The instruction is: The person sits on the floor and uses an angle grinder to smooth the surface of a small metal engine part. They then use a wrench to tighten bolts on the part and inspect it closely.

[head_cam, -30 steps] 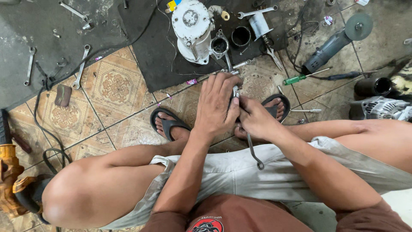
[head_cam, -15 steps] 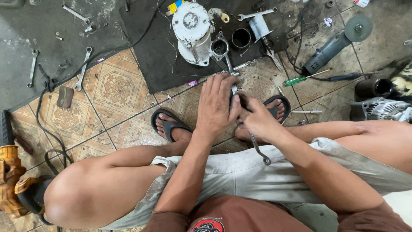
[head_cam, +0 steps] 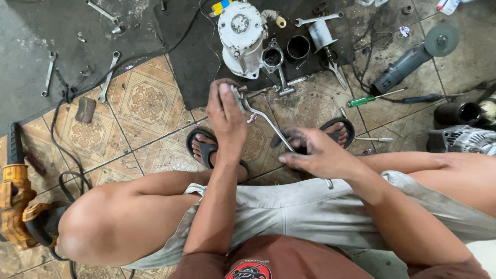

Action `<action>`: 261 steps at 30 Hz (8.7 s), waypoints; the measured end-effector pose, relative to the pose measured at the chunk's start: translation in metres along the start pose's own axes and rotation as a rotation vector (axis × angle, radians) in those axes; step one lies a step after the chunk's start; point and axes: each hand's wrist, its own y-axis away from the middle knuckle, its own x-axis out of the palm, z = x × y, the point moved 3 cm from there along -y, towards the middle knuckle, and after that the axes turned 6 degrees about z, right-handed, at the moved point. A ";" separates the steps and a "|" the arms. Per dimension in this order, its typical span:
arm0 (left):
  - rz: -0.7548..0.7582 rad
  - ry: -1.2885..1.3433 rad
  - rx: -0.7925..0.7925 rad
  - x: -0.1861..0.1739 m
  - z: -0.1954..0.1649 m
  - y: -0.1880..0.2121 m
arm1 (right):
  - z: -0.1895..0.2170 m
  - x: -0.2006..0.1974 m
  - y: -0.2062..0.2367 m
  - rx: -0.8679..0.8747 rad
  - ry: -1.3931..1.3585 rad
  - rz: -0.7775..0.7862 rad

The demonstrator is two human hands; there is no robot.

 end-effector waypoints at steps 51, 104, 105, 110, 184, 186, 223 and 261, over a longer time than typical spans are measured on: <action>0.664 -0.001 -0.357 0.012 -0.012 0.005 | 0.000 -0.027 -0.013 0.469 1.144 0.092; 0.594 -0.014 -0.179 0.021 0.000 0.008 | 0.000 -0.032 -0.029 -0.577 0.623 -0.079; 0.600 -0.014 -0.170 0.021 -0.001 0.008 | 0.000 -0.033 -0.029 -0.581 0.605 -0.075; 0.603 -0.022 -0.155 0.018 -0.005 0.009 | 0.004 -0.033 -0.028 -0.487 0.540 -0.006; 0.343 -0.142 -0.097 0.046 0.006 0.020 | -0.046 -0.028 -0.042 -0.124 -0.097 -0.398; 0.340 -0.152 -0.112 0.046 0.004 0.019 | -0.040 -0.029 -0.040 -0.163 -0.157 -0.395; 0.319 -0.147 -0.135 0.044 0.003 0.016 | -0.049 -0.030 -0.037 -0.226 -0.096 -0.407; 0.326 -0.143 -0.124 0.042 0.000 0.013 | -0.045 -0.029 -0.040 -0.133 0.097 -0.419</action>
